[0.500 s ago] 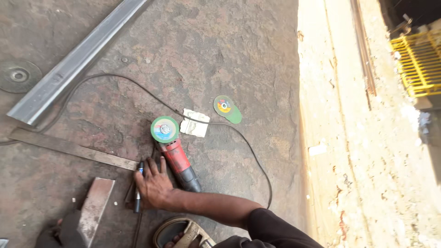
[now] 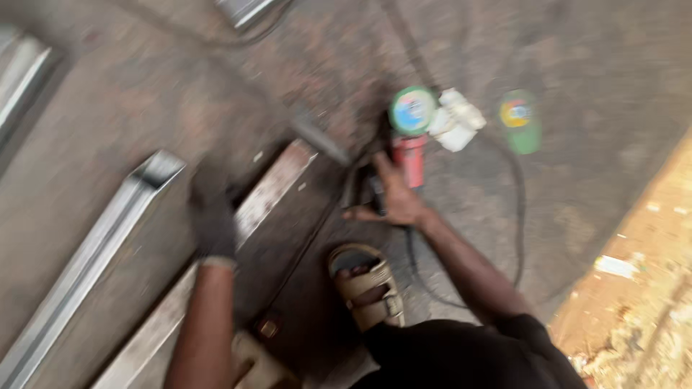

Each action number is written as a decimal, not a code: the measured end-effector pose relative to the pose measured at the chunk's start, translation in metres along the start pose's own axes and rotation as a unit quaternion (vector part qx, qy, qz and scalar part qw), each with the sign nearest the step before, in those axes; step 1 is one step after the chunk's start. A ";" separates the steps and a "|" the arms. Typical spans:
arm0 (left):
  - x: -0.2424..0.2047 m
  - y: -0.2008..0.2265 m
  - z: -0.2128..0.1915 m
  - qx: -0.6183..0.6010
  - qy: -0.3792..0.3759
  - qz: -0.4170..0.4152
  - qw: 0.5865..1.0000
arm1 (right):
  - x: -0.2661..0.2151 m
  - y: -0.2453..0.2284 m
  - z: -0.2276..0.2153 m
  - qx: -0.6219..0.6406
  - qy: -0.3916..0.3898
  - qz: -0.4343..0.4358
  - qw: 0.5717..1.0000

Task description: The person marks a square metal tube with a marker and a metal ruler, then uses an angle grinder to cut the tube along the marked line. The person holds the tube steady with a gloved hand while cutting.

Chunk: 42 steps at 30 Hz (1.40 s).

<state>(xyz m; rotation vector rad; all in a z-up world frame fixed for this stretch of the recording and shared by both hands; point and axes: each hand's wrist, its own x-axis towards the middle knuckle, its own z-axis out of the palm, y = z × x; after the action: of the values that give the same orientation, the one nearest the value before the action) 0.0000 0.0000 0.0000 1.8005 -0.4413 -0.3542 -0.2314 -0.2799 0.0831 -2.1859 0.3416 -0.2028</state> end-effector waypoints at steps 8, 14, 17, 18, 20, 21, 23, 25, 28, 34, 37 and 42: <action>0.002 0.044 0.029 0.098 0.041 -0.129 0.986 | 0.017 -0.028 0.022 -0.148 -0.124 0.100 0.976; 0.017 0.100 0.025 0.187 -0.023 -0.260 0.947 | 0.003 -0.022 0.056 -0.208 -0.175 0.030 0.962; 0.019 0.098 0.031 0.194 -0.029 -0.231 0.953 | 0.000 -0.011 0.053 -0.206 -0.162 -0.004 0.965; 0.018 0.096 0.033 0.221 -0.043 -0.241 0.944 | 0.001 -0.007 0.051 -0.207 -0.161 -0.010 0.965; 0.017 0.092 0.036 0.263 -0.046 -0.215 0.939 | 0.007 0.002 0.046 -0.208 -0.157 -0.019 0.965; 0.014 0.092 0.039 0.278 -0.032 -0.180 0.943 | 0.008 0.005 0.044 -0.202 -0.158 -0.024 0.966; 0.010 0.092 0.041 0.308 -0.025 -0.137 0.941 | 0.010 0.008 0.043 -0.189 -0.158 -0.035 0.969; 0.009 0.093 0.042 0.342 -0.038 -0.121 0.931 | 0.010 0.007 0.044 -0.175 -0.159 -0.028 0.971; 0.008 0.092 0.047 0.261 -0.021 -0.042 0.964 | 0.010 0.007 0.042 -0.154 -0.147 -0.035 0.977; 0.011 0.084 0.051 0.258 -0.063 -0.090 0.960 | 0.020 0.009 0.034 -0.167 -0.174 -0.048 0.969; 0.014 0.083 0.048 0.310 -0.067 -0.048 0.947 | 0.025 0.009 0.033 -0.152 -0.177 -0.050 0.971; 0.012 0.077 0.049 0.291 -0.072 -0.043 0.953 | 0.026 0.008 0.032 -0.157 -0.211 -0.024 0.965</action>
<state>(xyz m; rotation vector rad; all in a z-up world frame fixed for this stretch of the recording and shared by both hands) -0.0206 -0.0662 0.0615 2.3842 -0.6155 -0.4505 -0.2000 -0.2682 0.0577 -2.4756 0.0819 0.3096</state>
